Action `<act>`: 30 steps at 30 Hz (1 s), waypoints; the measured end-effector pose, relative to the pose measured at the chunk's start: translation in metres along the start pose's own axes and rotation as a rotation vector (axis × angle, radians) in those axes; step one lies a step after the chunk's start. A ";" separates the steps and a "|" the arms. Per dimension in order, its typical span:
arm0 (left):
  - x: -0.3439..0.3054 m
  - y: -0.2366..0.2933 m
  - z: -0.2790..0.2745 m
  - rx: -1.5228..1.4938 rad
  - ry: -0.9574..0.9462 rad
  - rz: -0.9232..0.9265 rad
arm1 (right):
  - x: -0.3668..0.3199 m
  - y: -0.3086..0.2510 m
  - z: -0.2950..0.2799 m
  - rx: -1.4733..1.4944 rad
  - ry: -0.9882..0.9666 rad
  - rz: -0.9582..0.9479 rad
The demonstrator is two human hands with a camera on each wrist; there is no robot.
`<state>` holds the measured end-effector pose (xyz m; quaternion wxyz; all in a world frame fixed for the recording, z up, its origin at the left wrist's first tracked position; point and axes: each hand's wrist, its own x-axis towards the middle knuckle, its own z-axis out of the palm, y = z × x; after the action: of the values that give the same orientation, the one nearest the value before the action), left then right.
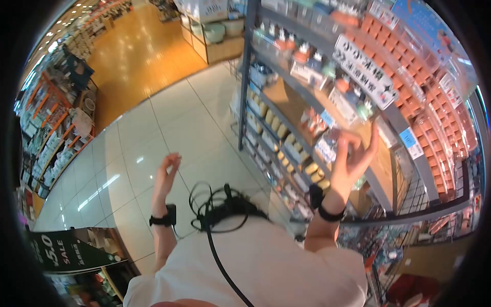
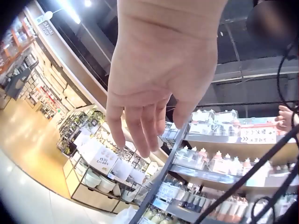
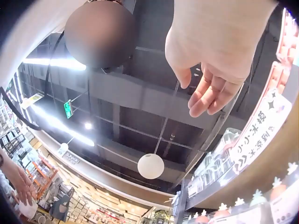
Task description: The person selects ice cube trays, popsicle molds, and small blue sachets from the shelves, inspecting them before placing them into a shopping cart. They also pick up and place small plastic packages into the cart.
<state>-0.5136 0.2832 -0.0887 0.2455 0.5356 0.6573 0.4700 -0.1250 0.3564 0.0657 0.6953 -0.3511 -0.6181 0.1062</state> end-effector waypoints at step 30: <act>0.562 0.272 -0.032 -0.728 -0.532 0.990 | 0.275 -0.010 0.203 -0.575 0.341 -0.101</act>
<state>-0.5835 0.7934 0.2660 0.3195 0.7547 0.0506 0.5708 -0.2586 0.5817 0.2856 0.6657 -0.5143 -0.5141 -0.1675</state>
